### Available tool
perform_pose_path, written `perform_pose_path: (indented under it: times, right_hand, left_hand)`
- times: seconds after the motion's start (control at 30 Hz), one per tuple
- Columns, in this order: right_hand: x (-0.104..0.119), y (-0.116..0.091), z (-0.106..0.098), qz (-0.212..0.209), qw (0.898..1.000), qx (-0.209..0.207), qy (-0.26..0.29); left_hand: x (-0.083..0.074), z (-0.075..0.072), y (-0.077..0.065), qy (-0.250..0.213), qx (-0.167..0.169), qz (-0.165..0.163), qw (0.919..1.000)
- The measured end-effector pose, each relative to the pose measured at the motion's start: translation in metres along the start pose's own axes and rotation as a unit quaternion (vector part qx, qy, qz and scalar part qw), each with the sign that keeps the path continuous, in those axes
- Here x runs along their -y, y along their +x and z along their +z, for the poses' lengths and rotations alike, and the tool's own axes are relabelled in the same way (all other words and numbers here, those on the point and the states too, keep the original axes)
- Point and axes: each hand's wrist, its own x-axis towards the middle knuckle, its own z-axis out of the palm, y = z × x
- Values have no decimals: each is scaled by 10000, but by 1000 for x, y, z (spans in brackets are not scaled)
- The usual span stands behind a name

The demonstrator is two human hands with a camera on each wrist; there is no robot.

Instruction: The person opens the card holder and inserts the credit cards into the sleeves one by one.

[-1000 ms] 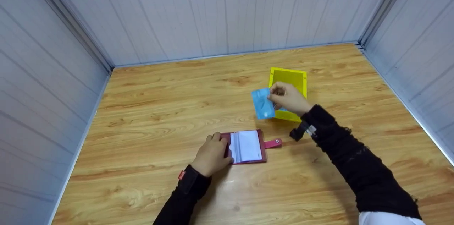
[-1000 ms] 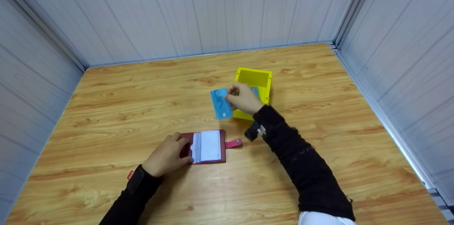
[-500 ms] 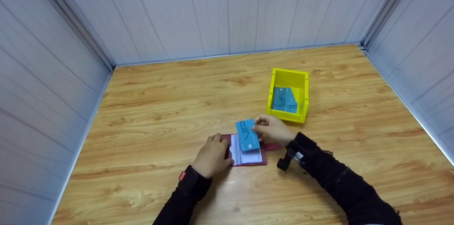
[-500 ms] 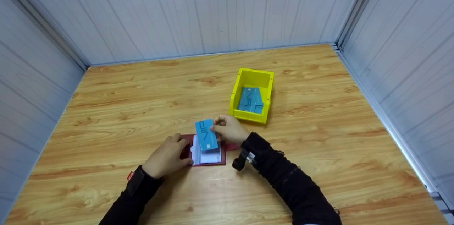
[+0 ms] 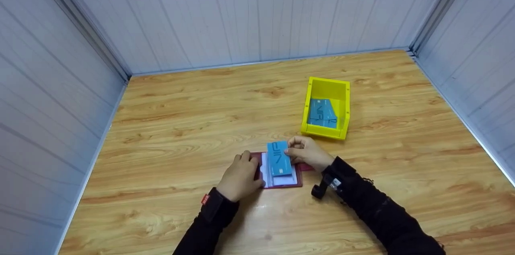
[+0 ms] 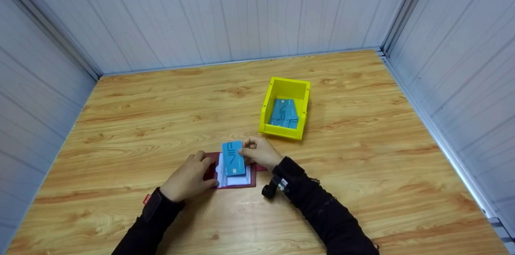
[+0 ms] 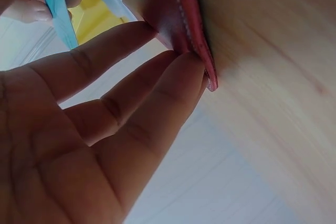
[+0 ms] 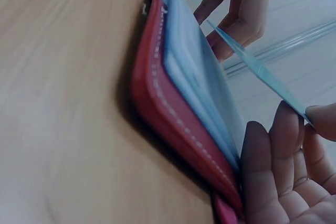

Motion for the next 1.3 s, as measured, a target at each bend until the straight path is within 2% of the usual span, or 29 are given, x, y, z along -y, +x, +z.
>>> perform_pose_path:
  times: [0.2,0.33,0.43,0.53,0.63,0.73,0.87,1.0,1.17,1.3]
  right_hand:
    - [0,-2,0,-55,9999,77,-65]
    - [0,-3,0,-83,9998,162,-76]
    - [1,-4,0,-120,9997,207,-81]
    - [1,-5,0,-191,9996,227,-42]
    - [0,-5,-1,-279,9993,261,59]
    - [-2,-4,-3,-376,9986,326,161]
    - [-2,-4,-2,-379,9987,301,157]
    - [0,-5,-1,-368,9990,255,-2]
    - [6,-7,-1,-584,9964,166,-585]
    - [11,-11,-3,-825,9862,62,-1434]
  left_hand:
    - [0,0,0,-265,-154,-139,9994]
    - [-5,-2,3,-836,-456,-210,9952]
    - [-10,-4,6,-1542,-536,-152,9865]
    - [-16,-5,10,-2271,-397,-135,9730]
    - [-20,-3,15,-2741,-320,-227,9609]
    - [-21,-1,18,-2897,-462,-338,9554]
    - [-21,0,19,-2980,-690,-325,9515]
    - [-18,-3,18,-3111,-707,-303,9473]
    - [-14,-11,14,-3265,-847,-232,9411]
    - [-8,-19,12,-3380,-969,-252,9358]
